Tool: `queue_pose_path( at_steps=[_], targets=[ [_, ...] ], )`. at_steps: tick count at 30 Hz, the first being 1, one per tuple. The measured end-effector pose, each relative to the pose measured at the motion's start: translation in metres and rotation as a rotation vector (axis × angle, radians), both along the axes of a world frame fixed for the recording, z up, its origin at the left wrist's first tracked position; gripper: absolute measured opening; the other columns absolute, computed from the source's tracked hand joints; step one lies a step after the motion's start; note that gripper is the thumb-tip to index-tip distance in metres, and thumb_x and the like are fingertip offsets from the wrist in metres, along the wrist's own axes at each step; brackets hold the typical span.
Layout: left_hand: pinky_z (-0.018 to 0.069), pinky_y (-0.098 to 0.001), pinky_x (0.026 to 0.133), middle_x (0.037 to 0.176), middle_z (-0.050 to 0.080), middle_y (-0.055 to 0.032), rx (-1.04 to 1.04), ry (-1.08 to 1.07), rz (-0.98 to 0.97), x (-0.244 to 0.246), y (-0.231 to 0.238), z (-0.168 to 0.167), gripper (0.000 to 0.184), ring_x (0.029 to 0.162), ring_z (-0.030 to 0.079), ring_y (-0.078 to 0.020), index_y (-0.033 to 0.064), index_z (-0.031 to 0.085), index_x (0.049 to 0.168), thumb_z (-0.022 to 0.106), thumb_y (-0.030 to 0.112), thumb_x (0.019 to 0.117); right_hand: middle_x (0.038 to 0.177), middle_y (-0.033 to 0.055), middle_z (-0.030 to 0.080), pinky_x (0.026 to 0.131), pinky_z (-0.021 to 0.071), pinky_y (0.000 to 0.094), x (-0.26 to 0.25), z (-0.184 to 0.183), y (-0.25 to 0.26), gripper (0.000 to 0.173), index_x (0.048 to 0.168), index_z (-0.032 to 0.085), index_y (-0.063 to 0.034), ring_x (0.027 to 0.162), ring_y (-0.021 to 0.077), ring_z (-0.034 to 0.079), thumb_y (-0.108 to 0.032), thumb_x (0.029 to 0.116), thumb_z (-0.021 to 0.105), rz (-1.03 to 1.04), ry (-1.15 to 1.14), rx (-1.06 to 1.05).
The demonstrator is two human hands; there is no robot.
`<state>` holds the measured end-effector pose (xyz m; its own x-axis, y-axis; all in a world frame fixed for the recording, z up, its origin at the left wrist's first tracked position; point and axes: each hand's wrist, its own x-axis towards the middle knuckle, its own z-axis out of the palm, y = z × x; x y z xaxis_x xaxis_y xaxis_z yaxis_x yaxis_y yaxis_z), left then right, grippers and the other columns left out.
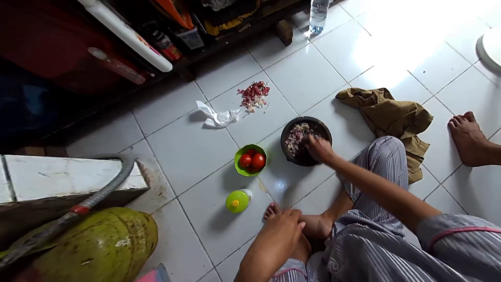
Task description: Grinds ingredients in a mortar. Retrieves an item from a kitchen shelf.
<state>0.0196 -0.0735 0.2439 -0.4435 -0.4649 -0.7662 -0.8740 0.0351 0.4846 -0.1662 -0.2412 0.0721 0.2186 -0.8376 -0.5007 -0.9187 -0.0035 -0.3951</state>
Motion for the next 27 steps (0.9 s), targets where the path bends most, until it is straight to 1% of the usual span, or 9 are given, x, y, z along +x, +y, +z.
queue_pose_path(
  at_steps=[3, 5, 8, 11, 15, 19, 23, 25, 27],
  targets=[
    [0.0384, -0.0553, 0.11, 0.136, 0.058, -0.0243, -0.026, -0.043, -0.005, -0.003, -0.004, 0.005, 0.044, 0.129, 0.055, -0.0403, -0.0007, 0.052, 0.144, 0.041, 0.025, 0.1106, 0.125, 0.0332, 0.063, 0.097, 0.0478, 0.0681, 0.008, 0.017, -0.057, 0.054, 0.136, 0.055, 0.0065, 0.119, 0.0497, 0.062, -0.038, 0.1052, 0.056, -0.144, -0.082, 0.144],
    [0.0403, -0.0559, 0.109, 0.136, 0.059, -0.0253, -0.006, 0.012, -0.015, -0.001, -0.002, 0.002, 0.043, 0.128, 0.056, -0.0408, -0.0013, 0.053, 0.143, 0.042, 0.025, 0.1105, 0.124, 0.0328, 0.064, 0.094, 0.0497, 0.0681, 0.022, 0.022, -0.047, 0.053, 0.141, 0.05, 0.0031, 0.118, 0.0499, 0.063, -0.036, 0.1055, 0.055, -0.165, -0.082, 0.119],
    [0.0417, -0.0556, 0.107, 0.134, 0.059, -0.0264, 0.048, 0.03, -0.02, 0.004, -0.003, 0.0, 0.043, 0.126, 0.057, -0.0413, -0.0025, 0.053, 0.142, 0.041, 0.025, 0.1109, 0.11, 0.0311, 0.068, 0.084, 0.0546, 0.0636, 0.036, -0.002, 0.004, 0.041, 0.144, 0.05, -0.0012, 0.105, 0.0504, 0.067, -0.018, 0.1066, 0.053, -0.1, -0.002, -0.052],
    [0.0405, -0.0546, 0.109, 0.134, 0.059, -0.0249, -0.018, -0.041, 0.012, 0.0, -0.007, 0.004, 0.043, 0.127, 0.057, -0.0403, -0.0017, 0.054, 0.142, 0.041, 0.024, 0.1106, 0.119, 0.0311, 0.066, 0.087, 0.0542, 0.0627, 0.04, 0.005, -0.011, 0.045, 0.146, 0.047, 0.0021, 0.111, 0.0502, 0.066, 0.002, 0.1016, 0.051, 0.001, 0.119, -0.041],
    [0.0384, -0.055, 0.11, 0.136, 0.059, -0.0241, -0.023, -0.055, -0.006, -0.008, -0.007, 0.01, 0.044, 0.129, 0.055, -0.04, -0.0012, 0.052, 0.144, 0.04, 0.025, 0.111, 0.123, 0.0307, 0.065, 0.091, 0.0516, 0.0654, 0.028, 0.016, -0.018, 0.047, 0.146, 0.048, 0.0006, 0.114, 0.0491, 0.064, -0.019, 0.1045, 0.056, -0.041, 0.043, 0.046],
    [0.0425, -0.054, 0.108, 0.133, 0.06, -0.026, 0.019, 0.069, -0.025, 0.003, -0.002, 0.001, 0.043, 0.126, 0.058, -0.0405, -0.0024, 0.054, 0.141, 0.041, 0.024, 0.1108, 0.114, 0.0326, 0.067, 0.091, 0.0514, 0.0652, 0.01, -0.004, 0.014, 0.045, 0.147, 0.047, -0.0009, 0.11, 0.0523, 0.065, -0.024, 0.1089, 0.049, -0.023, 0.026, -0.022],
    [0.0401, -0.0555, 0.109, 0.135, 0.059, -0.0259, 0.001, 0.027, -0.007, 0.001, -0.001, 0.004, 0.043, 0.128, 0.056, -0.0409, -0.0025, 0.053, 0.143, 0.042, 0.024, 0.1105, 0.127, 0.0336, 0.062, 0.098, 0.0478, 0.0665, 0.011, 0.013, -0.049, 0.055, 0.141, 0.051, 0.0059, 0.121, 0.0493, 0.061, -0.037, 0.1074, 0.051, -0.143, -0.076, 0.159],
    [0.0399, -0.0559, 0.109, 0.135, 0.059, -0.0251, -0.022, 0.035, -0.008, 0.0, 0.0, 0.006, 0.043, 0.128, 0.056, -0.0408, -0.002, 0.054, 0.142, 0.042, 0.024, 0.1104, 0.129, 0.0329, 0.062, 0.098, 0.0486, 0.0667, 0.026, 0.021, -0.042, 0.053, 0.141, 0.051, 0.0055, 0.12, 0.0483, 0.062, -0.034, 0.1062, 0.053, -0.183, -0.097, 0.176],
    [0.0412, -0.0555, 0.108, 0.133, 0.06, -0.0248, -0.013, 0.047, -0.009, 0.002, 0.0, 0.005, 0.042, 0.126, 0.057, -0.0405, -0.0011, 0.054, 0.141, 0.042, 0.024, 0.1102, 0.116, 0.0319, 0.067, 0.087, 0.0534, 0.0656, 0.043, 0.011, -0.005, 0.047, 0.144, 0.048, 0.0007, 0.108, 0.0501, 0.067, -0.027, 0.1068, 0.053, -0.132, -0.055, 0.017]
  ],
)
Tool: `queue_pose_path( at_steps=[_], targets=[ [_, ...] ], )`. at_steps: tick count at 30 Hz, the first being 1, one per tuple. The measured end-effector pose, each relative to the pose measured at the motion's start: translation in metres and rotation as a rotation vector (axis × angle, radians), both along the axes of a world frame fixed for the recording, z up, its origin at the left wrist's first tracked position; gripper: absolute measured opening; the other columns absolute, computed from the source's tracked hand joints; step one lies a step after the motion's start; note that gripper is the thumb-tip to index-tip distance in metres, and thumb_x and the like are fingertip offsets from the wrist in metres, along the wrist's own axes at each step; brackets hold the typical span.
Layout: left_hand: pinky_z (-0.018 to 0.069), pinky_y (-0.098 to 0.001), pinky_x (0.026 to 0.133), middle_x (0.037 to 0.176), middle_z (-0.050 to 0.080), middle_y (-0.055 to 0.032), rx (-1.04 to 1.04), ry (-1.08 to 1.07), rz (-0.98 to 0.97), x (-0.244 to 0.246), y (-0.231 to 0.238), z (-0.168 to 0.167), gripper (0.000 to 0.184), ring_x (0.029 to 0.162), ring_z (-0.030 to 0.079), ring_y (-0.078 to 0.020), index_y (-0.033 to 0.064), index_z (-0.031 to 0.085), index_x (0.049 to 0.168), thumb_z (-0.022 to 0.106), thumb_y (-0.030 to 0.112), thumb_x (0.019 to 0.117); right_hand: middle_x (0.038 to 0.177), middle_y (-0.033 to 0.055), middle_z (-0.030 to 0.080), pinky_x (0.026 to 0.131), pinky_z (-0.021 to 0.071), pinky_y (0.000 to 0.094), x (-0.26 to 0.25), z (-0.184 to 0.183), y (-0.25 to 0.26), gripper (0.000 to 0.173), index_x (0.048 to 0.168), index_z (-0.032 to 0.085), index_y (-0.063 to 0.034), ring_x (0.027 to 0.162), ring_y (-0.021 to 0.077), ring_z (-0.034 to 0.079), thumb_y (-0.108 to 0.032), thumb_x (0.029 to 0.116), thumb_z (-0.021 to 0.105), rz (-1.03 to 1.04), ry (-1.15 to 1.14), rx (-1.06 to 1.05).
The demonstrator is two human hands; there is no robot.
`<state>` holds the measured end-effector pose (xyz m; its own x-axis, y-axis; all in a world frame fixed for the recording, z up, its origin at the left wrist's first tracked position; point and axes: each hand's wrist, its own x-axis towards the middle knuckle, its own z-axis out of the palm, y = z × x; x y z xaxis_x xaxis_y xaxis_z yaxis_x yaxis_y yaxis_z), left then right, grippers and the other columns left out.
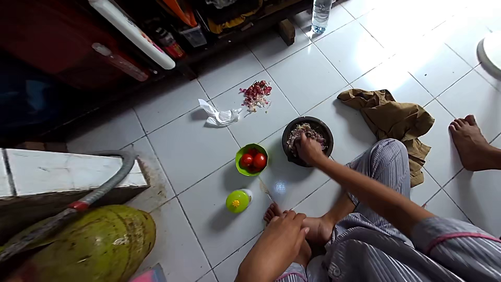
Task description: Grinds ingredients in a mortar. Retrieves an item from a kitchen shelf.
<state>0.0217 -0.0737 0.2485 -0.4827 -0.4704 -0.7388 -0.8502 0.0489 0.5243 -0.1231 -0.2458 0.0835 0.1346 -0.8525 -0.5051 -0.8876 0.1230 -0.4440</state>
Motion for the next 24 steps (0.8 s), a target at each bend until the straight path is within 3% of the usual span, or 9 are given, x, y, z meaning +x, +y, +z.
queue_pose_path(
  at_steps=[3, 7, 9, 11, 13, 17, 19, 21, 24],
  targets=[
    [0.0419, -0.0547, 0.108, 0.135, 0.059, -0.0252, 0.027, -0.043, 0.007, 0.002, -0.003, -0.001, 0.043, 0.127, 0.057, -0.0401, -0.001, 0.053, 0.143, 0.041, 0.025, 0.1107, 0.11, 0.0317, 0.068, 0.084, 0.0538, 0.0652, -0.008, -0.02, 0.011, 0.043, 0.145, 0.05, -0.0023, 0.105, 0.052, 0.067, -0.025, 0.1088, 0.049, 0.094, 0.069, -0.088],
    [0.0388, -0.0548, 0.109, 0.136, 0.058, -0.0242, -0.028, -0.113, 0.015, -0.008, -0.011, 0.007, 0.044, 0.129, 0.055, -0.0402, -0.0016, 0.052, 0.144, 0.04, 0.026, 0.111, 0.126, 0.0314, 0.064, 0.093, 0.0504, 0.066, -0.021, 0.006, -0.038, 0.046, 0.143, 0.049, 0.0024, 0.117, 0.0497, 0.063, -0.025, 0.1057, 0.054, 0.071, 0.093, 0.024],
    [0.0397, -0.0553, 0.108, 0.134, 0.06, -0.0248, -0.032, -0.067, 0.007, -0.01, -0.009, 0.008, 0.043, 0.127, 0.056, -0.0406, -0.0022, 0.053, 0.143, 0.041, 0.024, 0.1106, 0.129, 0.0332, 0.061, 0.096, 0.0487, 0.0685, -0.017, 0.004, -0.017, 0.053, 0.143, 0.049, 0.006, 0.12, 0.0503, 0.061, -0.026, 0.1021, 0.06, 0.028, 0.009, 0.085],
    [0.0412, -0.0547, 0.108, 0.133, 0.06, -0.0246, -0.02, -0.014, -0.007, -0.006, -0.008, 0.002, 0.042, 0.126, 0.057, -0.0402, -0.0017, 0.054, 0.142, 0.042, 0.024, 0.1103, 0.117, 0.0326, 0.066, 0.089, 0.053, 0.0643, -0.006, -0.004, 0.015, 0.042, 0.143, 0.049, 0.0035, 0.111, 0.0508, 0.065, -0.015, 0.1054, 0.054, 0.065, 0.057, 0.003],
    [0.0418, -0.0548, 0.108, 0.133, 0.06, -0.0251, 0.01, -0.015, -0.007, -0.005, -0.006, 0.0, 0.042, 0.125, 0.058, -0.0402, -0.0017, 0.054, 0.141, 0.042, 0.024, 0.1105, 0.115, 0.0339, 0.066, 0.087, 0.0541, 0.0631, -0.004, -0.009, 0.016, 0.039, 0.144, 0.049, 0.0049, 0.11, 0.0526, 0.065, -0.001, 0.1052, 0.047, 0.118, 0.119, -0.056],
    [0.0393, -0.0559, 0.109, 0.132, 0.061, -0.0249, -0.044, -0.065, 0.024, -0.005, -0.001, 0.002, 0.043, 0.126, 0.057, -0.0407, -0.0019, 0.054, 0.142, 0.042, 0.024, 0.1103, 0.128, 0.0306, 0.063, 0.095, 0.0499, 0.0662, -0.028, 0.002, -0.032, 0.055, 0.15, 0.044, -0.0002, 0.119, 0.0484, 0.063, -0.031, 0.1058, 0.055, 0.061, 0.042, 0.069],
    [0.042, -0.0556, 0.107, 0.131, 0.061, -0.0253, -0.035, -0.038, 0.025, 0.0, 0.0, 0.001, 0.042, 0.124, 0.058, -0.0409, -0.0013, 0.055, 0.141, 0.042, 0.024, 0.1102, 0.121, 0.0334, 0.065, 0.092, 0.0501, 0.0682, -0.028, -0.003, -0.003, 0.051, 0.144, 0.049, 0.0041, 0.114, 0.0515, 0.063, -0.027, 0.104, 0.059, 0.058, 0.013, 0.005],
    [0.0429, -0.0543, 0.107, 0.132, 0.06, -0.0255, -0.008, -0.034, 0.015, 0.002, -0.003, -0.001, 0.042, 0.125, 0.058, -0.0403, -0.0014, 0.055, 0.141, 0.041, 0.025, 0.1106, 0.115, 0.0307, 0.068, 0.092, 0.0515, 0.0645, -0.021, -0.01, 0.013, 0.044, 0.143, 0.05, 0.0011, 0.111, 0.0496, 0.066, -0.024, 0.107, 0.054, 0.093, 0.061, -0.042],
    [0.0395, -0.0551, 0.11, 0.136, 0.058, -0.0249, -0.023, -0.078, -0.011, -0.009, -0.006, 0.004, 0.044, 0.129, 0.055, -0.0402, -0.0015, 0.052, 0.144, 0.04, 0.025, 0.1109, 0.122, 0.0324, 0.065, 0.094, 0.0501, 0.0676, -0.033, -0.009, -0.029, 0.05, 0.143, 0.05, 0.0027, 0.115, 0.0507, 0.064, -0.031, 0.107, 0.053, 0.096, 0.029, 0.013]
  ],
)
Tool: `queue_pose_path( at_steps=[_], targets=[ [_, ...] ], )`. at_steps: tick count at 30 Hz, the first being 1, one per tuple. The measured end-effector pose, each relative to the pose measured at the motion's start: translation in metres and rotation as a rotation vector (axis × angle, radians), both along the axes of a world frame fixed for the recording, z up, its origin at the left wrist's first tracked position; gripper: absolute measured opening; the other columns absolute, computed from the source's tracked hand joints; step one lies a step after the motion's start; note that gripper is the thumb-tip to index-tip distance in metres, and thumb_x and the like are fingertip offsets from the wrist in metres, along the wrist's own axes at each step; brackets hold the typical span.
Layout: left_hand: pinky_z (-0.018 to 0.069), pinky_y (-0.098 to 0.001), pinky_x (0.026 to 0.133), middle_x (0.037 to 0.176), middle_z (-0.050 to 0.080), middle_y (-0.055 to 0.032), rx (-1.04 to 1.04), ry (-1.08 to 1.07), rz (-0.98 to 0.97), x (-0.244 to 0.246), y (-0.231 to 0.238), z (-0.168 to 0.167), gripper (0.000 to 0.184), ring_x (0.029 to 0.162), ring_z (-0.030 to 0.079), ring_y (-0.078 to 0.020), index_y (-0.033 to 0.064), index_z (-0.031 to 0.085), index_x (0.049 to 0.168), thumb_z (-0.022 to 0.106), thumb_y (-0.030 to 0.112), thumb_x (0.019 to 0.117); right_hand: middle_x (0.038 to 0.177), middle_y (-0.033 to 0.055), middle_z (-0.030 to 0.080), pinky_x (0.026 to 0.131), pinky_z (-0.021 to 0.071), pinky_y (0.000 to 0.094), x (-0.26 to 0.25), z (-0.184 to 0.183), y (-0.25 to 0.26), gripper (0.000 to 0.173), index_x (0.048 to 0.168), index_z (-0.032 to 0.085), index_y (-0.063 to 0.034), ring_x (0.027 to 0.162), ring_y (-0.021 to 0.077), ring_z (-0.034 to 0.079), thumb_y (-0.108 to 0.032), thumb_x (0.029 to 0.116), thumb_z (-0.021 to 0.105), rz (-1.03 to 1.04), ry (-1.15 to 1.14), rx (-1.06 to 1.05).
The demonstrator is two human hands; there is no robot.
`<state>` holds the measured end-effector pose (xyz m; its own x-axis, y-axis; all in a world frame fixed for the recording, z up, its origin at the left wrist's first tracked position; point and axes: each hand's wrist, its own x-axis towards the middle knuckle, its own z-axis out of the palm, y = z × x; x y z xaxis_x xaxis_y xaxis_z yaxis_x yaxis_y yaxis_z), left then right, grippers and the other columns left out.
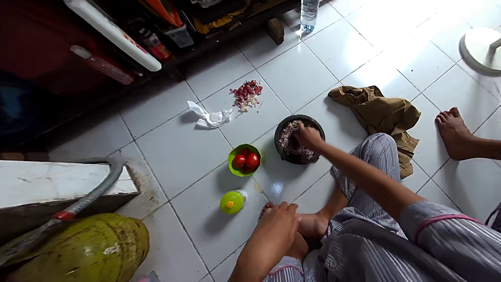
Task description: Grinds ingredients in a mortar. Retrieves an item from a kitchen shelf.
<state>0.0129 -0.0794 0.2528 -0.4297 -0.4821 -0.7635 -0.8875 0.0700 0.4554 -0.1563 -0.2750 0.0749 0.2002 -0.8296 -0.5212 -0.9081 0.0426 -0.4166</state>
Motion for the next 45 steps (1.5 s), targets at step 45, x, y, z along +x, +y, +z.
queue_pose_path(
  at_steps=[45],
  targets=[
    [0.0384, -0.0548, 0.11, 0.137, 0.058, -0.0246, -0.003, 0.001, 0.025, -0.001, -0.008, 0.003, 0.046, 0.13, 0.054, -0.0403, -0.0015, 0.051, 0.145, 0.04, 0.027, 0.1112, 0.128, 0.0316, 0.063, 0.097, 0.049, 0.0652, 0.008, 0.01, -0.001, 0.058, 0.153, 0.04, -0.0015, 0.12, 0.0492, 0.062, -0.034, 0.1072, 0.053, -0.046, 0.053, 0.039]
  ],
)
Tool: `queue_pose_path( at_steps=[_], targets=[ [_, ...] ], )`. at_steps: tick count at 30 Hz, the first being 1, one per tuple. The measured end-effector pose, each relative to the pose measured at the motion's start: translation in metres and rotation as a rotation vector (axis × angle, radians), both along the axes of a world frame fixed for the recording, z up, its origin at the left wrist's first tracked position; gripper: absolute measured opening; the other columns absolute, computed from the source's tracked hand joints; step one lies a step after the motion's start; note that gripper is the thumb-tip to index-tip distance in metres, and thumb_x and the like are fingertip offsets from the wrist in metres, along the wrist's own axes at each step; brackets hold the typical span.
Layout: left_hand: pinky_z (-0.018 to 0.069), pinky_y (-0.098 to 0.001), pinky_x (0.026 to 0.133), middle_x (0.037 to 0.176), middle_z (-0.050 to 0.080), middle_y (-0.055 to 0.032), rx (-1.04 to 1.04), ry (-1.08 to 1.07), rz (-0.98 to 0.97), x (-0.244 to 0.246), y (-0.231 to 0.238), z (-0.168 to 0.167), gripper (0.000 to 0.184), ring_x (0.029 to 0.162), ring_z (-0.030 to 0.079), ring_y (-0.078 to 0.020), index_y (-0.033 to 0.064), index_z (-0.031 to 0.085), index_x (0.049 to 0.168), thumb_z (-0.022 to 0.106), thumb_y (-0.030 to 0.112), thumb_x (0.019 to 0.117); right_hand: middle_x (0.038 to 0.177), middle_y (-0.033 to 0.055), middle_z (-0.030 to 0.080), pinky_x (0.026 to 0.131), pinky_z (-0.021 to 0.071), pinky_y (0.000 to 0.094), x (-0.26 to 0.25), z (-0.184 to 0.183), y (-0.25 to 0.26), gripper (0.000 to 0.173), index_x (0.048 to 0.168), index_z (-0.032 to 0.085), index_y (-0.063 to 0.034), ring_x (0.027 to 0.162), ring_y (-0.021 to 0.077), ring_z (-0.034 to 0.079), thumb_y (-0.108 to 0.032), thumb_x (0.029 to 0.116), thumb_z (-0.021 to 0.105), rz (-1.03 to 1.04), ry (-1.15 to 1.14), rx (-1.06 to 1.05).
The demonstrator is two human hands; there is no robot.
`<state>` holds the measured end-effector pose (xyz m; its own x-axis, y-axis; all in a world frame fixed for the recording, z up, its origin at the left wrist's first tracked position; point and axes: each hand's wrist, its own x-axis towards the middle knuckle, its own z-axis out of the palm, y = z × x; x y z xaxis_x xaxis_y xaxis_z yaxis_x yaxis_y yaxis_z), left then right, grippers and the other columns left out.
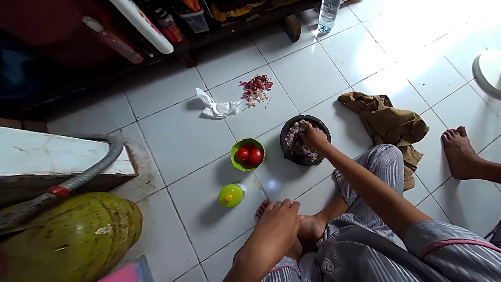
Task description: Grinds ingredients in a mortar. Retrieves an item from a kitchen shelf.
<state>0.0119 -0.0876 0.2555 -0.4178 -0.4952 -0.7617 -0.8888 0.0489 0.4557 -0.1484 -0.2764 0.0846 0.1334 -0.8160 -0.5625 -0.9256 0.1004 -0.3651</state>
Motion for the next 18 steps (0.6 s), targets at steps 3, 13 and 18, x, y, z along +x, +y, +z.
queue_pose_path(
  at_steps=[3, 13, 18],
  targets=[
    [0.0421, -0.0549, 0.108, 0.132, 0.06, -0.0256, 0.037, 0.113, -0.031, 0.009, 0.007, -0.008, 0.043, 0.125, 0.058, -0.0408, -0.0019, 0.054, 0.141, 0.041, 0.026, 0.1109, 0.116, 0.0304, 0.068, 0.09, 0.0525, 0.0644, -0.002, -0.011, 0.041, 0.045, 0.141, 0.051, 0.0027, 0.109, 0.0493, 0.067, -0.026, 0.1062, 0.055, 0.03, 0.001, -0.108],
    [0.0417, -0.055, 0.108, 0.135, 0.059, -0.0247, 0.052, 0.046, 0.029, 0.014, 0.011, -0.011, 0.043, 0.126, 0.057, -0.0401, -0.0001, 0.054, 0.142, 0.041, 0.025, 0.1107, 0.116, 0.0314, 0.067, 0.088, 0.0527, 0.0667, 0.011, -0.002, -0.004, 0.05, 0.141, 0.049, 0.0019, 0.11, 0.0501, 0.066, -0.034, 0.1062, 0.055, -0.054, -0.086, -0.114],
    [0.0392, -0.0555, 0.11, 0.135, 0.059, -0.0245, 0.024, -0.021, 0.035, 0.007, 0.001, -0.009, 0.044, 0.128, 0.056, -0.0403, -0.0007, 0.053, 0.143, 0.04, 0.027, 0.1109, 0.113, 0.029, 0.069, 0.087, 0.0534, 0.0635, 0.015, -0.009, 0.005, 0.042, 0.141, 0.051, -0.001, 0.108, 0.0483, 0.068, -0.027, 0.1082, 0.051, 0.038, 0.021, -0.126]
  ],
)
